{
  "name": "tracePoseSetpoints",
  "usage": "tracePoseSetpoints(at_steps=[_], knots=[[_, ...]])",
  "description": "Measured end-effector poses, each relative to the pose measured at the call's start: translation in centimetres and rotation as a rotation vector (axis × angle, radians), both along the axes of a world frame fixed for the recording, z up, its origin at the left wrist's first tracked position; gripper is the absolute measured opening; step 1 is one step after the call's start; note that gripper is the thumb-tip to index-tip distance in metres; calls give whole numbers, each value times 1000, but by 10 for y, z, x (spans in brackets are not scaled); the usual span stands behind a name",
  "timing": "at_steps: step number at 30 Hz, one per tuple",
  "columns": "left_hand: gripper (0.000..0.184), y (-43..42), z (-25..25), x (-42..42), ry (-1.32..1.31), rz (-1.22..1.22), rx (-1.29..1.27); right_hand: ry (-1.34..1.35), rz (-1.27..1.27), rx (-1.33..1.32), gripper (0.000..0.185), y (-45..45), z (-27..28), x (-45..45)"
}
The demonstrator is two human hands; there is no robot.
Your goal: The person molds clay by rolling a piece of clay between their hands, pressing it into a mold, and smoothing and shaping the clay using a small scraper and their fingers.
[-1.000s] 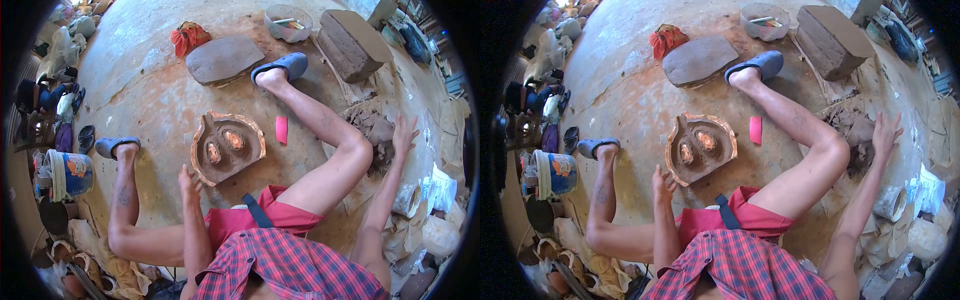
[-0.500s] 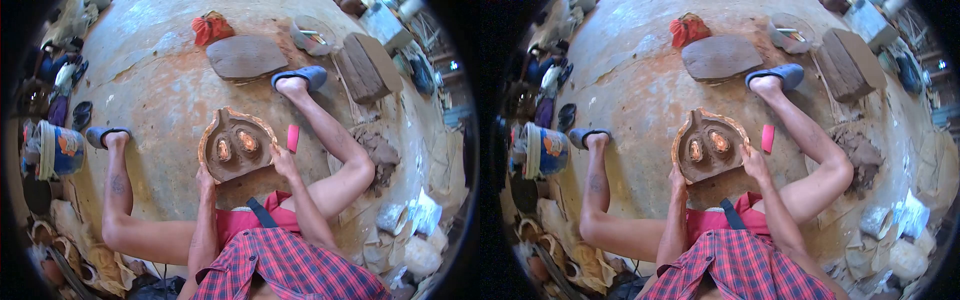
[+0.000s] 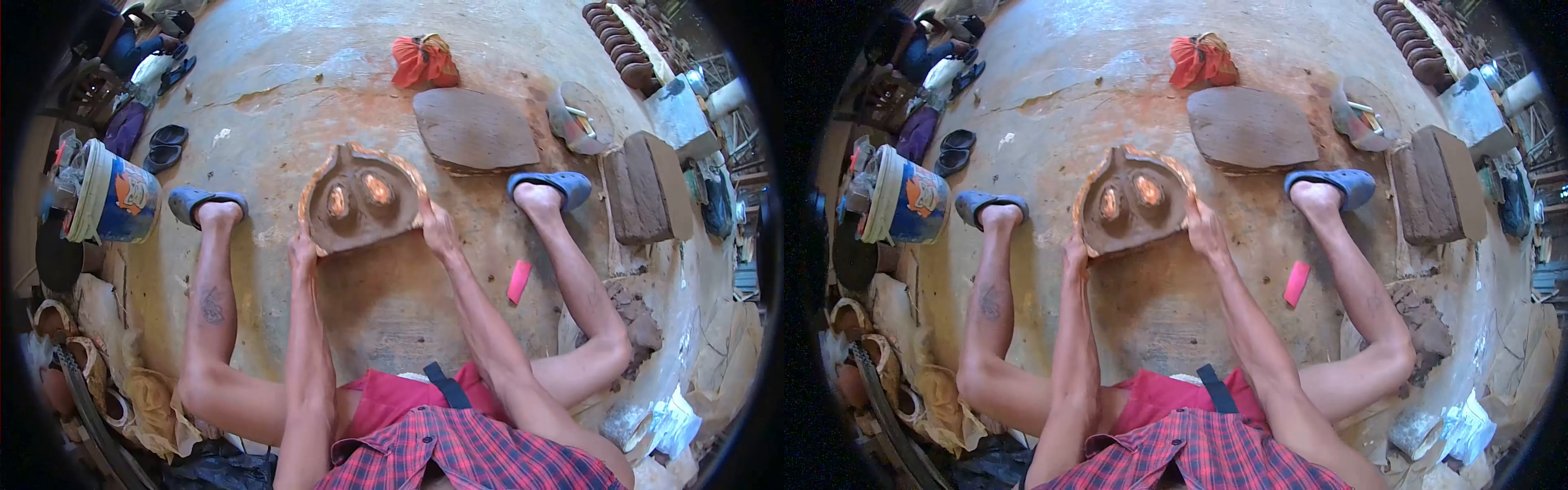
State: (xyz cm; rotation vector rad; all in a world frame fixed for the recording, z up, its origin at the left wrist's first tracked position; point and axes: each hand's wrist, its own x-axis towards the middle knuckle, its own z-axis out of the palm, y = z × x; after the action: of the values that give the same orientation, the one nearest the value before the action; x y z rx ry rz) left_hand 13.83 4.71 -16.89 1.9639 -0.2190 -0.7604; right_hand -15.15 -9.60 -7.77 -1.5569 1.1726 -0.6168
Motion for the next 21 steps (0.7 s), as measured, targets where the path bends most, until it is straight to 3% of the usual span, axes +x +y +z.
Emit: tracePoseSetpoints(at_steps=[3, 5, 8, 9, 11, 13, 15, 16, 17, 18, 19, 20, 21], knots=[[62, -36, -20, 65, 27, 21, -18, -26, 30, -29, 92, -47, 4, 57], [58, -55, 22, 64, 206, 56, -165, -37, 25, -52, 96, -71, 3, 88], [53, -66, 14, 94, 277, 0, -326, -72, 102, 6, 103, -99, -19, 110], [50, -75, 46, 82, 317, 110, -200, -87, 120, 16, 101, -104, -23, 110], [48, -71, 51, 93, 220, 73, -95, -98, 143, 33, 100, -105, -27, 103], [46, -63, 56, 101, 123, 23, 9, -63, 101, 97, 85, -93, -15, 71], [34, -73, 64, 87, -572, 134, 67, -189, -69, 115, 76, -67, 9, 30], [34, -87, 76, 68, -553, 109, 49, -234, -227, 145, 66, -57, 4, 8], [31, -102, 97, 41, -547, 90, -153, -286, -383, 173, 56, -50, -1, -12], [30, -116, 119, 14, -540, 77, -352, -283, -405, 162, 56, -44, -2, -30], [36, -131, 139, -15, -418, -47, -396, -214, -557, 84, 52, -41, -2, -48], [36, -151, 134, -35, -415, -65, -410, -147, -708, 3, 48, -45, -1, -59], [45, -174, 121, -52, -243, -212, -490, -150, -728, -8, 48, -54, 0, -68]])
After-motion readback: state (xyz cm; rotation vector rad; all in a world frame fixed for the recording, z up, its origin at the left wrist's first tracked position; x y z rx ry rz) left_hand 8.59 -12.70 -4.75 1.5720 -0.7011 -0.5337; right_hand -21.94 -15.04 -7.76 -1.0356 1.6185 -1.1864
